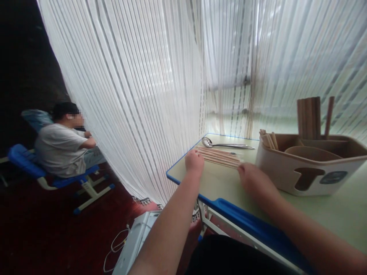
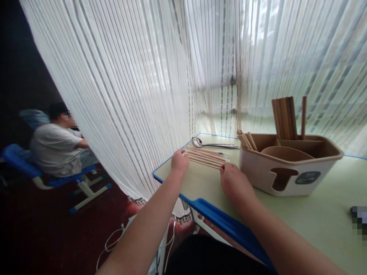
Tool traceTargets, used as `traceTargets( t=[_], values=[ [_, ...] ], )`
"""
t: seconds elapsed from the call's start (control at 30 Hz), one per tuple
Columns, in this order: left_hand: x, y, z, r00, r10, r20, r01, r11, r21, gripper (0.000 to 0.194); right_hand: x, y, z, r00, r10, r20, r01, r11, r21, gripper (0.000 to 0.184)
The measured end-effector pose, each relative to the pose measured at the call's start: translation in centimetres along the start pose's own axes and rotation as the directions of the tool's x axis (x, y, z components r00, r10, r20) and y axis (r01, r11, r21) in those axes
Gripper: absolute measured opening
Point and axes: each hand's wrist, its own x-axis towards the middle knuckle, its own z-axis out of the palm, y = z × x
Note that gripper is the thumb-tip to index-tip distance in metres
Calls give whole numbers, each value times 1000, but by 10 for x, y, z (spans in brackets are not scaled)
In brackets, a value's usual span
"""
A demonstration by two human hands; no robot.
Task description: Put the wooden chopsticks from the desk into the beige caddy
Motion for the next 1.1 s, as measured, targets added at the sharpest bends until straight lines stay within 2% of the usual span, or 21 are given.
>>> traceTargets(
  t=[0.1, 0.27, 0.37, 0.43, 0.57, 0.7, 0.9, 0.97, 1.1],
  values=[
    [5, -2, 3, 988, -155, -25, 143, 954, -264, 15, 1, 2, -4, 999, 24, -46, -23, 1000, 16, 29],
    [11, -3, 13, 950, -303, 73, 301, 834, -463, 16, 0, 5, -3, 995, 32, -93, -28, 998, 48, 30],
    [11, -1, 14, 918, -385, 100, 372, 745, -554, 16, -1, 4, -2, 991, 13, -136, -3, 997, 72, 27],
    [11, 1, 12, 899, -425, 109, 402, 699, -591, 16, -3, 2, -3, 979, -4, -205, 24, 995, 98, 24],
    [11, 3, 9, 880, -461, 113, 427, 666, -612, 20, -7, -5, -6, 917, -79, -391, 148, 978, 148, 21],
    [9, 1, 11, 896, -420, 143, 423, 712, -561, 17, -13, -11, -14, 846, -165, -507, 287, 942, 172, 19],
    [6, -6, 16, 932, -254, 260, 345, 844, -411, 13, -18, -17, -26, 746, -231, -624, 447, 869, 213, 17],
    [5, -6, 16, 935, -196, 296, 302, 877, -373, 11, -18, -17, -28, 737, -226, -637, 474, 845, 249, 17],
    [0, 0, 12, 934, -78, 348, 206, 914, -349, 13, -19, -18, -29, 759, -124, -639, 440, 821, 364, 16]
  ],
)
